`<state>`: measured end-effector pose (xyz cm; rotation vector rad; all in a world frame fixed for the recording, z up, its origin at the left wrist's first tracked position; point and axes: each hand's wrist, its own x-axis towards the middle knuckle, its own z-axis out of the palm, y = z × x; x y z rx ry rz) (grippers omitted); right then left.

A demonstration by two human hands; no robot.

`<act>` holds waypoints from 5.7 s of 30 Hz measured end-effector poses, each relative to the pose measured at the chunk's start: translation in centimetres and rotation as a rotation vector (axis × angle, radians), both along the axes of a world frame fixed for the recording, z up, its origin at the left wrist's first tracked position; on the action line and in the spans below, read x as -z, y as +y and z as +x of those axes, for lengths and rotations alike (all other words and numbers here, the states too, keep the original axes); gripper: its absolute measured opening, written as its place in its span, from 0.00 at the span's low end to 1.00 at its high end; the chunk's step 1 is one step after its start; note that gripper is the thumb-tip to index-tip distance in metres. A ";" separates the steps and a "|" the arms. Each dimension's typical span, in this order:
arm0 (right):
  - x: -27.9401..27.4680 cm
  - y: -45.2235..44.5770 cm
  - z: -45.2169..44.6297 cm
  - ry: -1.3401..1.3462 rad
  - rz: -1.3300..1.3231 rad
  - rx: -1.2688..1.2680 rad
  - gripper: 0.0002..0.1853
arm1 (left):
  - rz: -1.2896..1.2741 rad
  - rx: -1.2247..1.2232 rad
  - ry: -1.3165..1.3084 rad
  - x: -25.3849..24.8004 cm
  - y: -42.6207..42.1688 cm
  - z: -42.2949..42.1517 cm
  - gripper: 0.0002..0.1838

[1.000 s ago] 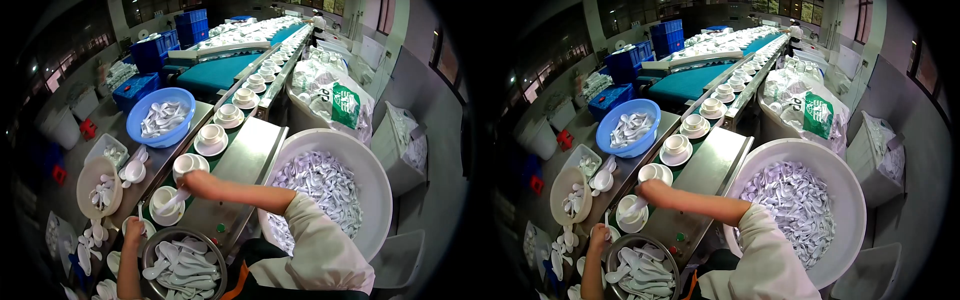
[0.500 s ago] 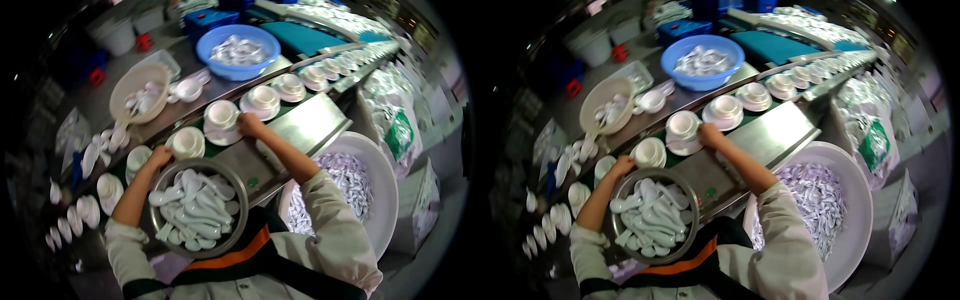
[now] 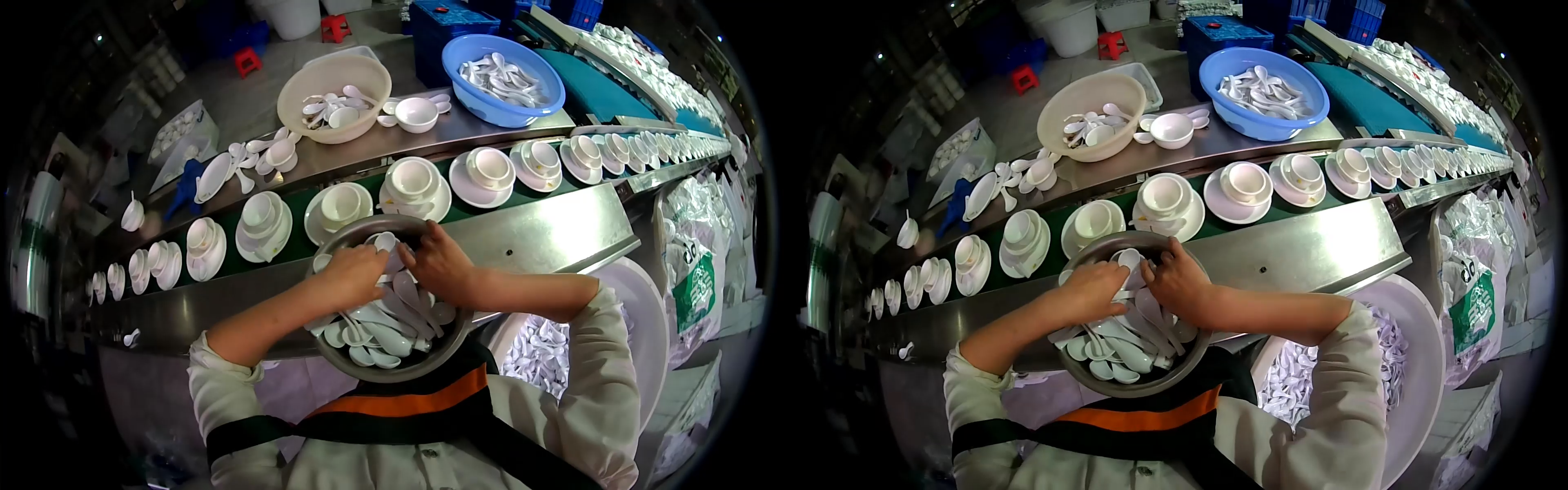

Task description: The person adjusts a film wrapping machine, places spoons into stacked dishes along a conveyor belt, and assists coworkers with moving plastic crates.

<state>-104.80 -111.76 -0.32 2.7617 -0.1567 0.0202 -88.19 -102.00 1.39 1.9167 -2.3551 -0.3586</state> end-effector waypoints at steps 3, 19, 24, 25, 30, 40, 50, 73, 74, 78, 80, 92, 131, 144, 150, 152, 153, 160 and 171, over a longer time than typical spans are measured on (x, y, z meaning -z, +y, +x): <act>-0.1 -1.8 -0.5 -0.232 0.357 0.049 0.22 | 0.071 0.002 0.129 -0.2 0.2 0.8 0.11; 11.5 -22.3 -7.5 -0.887 0.352 0.880 0.06 | 0.216 -0.623 1.001 2.7 -9.6 7.0 0.09; 11.1 -22.1 -4.8 -0.625 0.517 0.851 0.09 | 0.420 -0.368 0.531 11.2 -15.2 9.4 0.12; 10.7 -20.1 -3.4 -0.528 0.474 0.824 0.09 | 0.490 -0.368 0.496 11.5 -14.0 9.8 0.12; 0.0 -11.7 -0.7 -0.598 0.467 0.354 0.08 | 0.350 -0.429 0.065 3.6 -11.2 7.5 0.14; -0.6 0.1 -0.4 0.117 0.119 -0.039 0.08 | 0.104 -0.172 0.011 1.8 -0.9 1.5 0.12; 6.6 -13.5 -5.1 -0.515 0.435 0.676 0.12 | -0.038 -0.402 0.653 -0.1 -0.7 2.6 0.07; 19.9 -29.5 -14.5 -0.772 1.051 0.652 0.11 | 0.038 0.242 -0.025 1.8 0.7 -2.5 0.28; 20.3 -29.4 -13.7 -0.773 1.052 0.653 0.11 | -0.097 0.311 -0.073 3.9 1.3 -2.7 0.23; 20.0 -29.4 -9.7 -0.799 0.959 0.695 0.10 | -0.317 0.358 -0.032 4.4 1.2 -3.0 0.08; 16.7 -23.4 -6.1 -0.911 1.256 0.649 0.11 | -0.244 0.328 0.009 4.0 0.9 -2.9 0.07; -3.5 -2.5 -1.2 -0.521 1.680 0.042 0.19 | -0.217 -0.450 1.249 -1.1 -2.4 -0.2 0.15; 7.6 -13.0 -4.4 -0.593 0.481 0.597 0.14 | 0.122 -0.576 1.732 0.6 -11.0 -2.1 0.11; 4.5 -11.6 -5.7 -1.060 1.620 0.557 0.11 | 0.050 -0.609 1.380 2.6 -14.3 -4.0 0.18; 8.3 -14.4 -6.6 -0.670 0.468 0.877 0.12 | 0.031 -0.589 1.235 2.6 -13.3 -2.7 0.19; 8.8 -14.6 -6.3 -0.684 0.434 0.797 0.17 | 0.116 -0.586 1.223 1.7 -12.9 -2.7 0.19; 7.4 -13.6 -5.7 -0.687 0.457 0.772 0.17 | 0.138 -0.577 1.269 0.9 -12.7 -3.0 0.18; 1.9 -9.7 -4.3 -0.827 1.815 0.347 0.16 | 0.154 -0.403 1.595 1.4 -13.1 -4.4 0.19; 16.4 -24.3 -12.8 -0.697 0.339 0.955 0.14 | 0.007 0.568 -0.118 3.8 -2.2 -4.6 0.21</act>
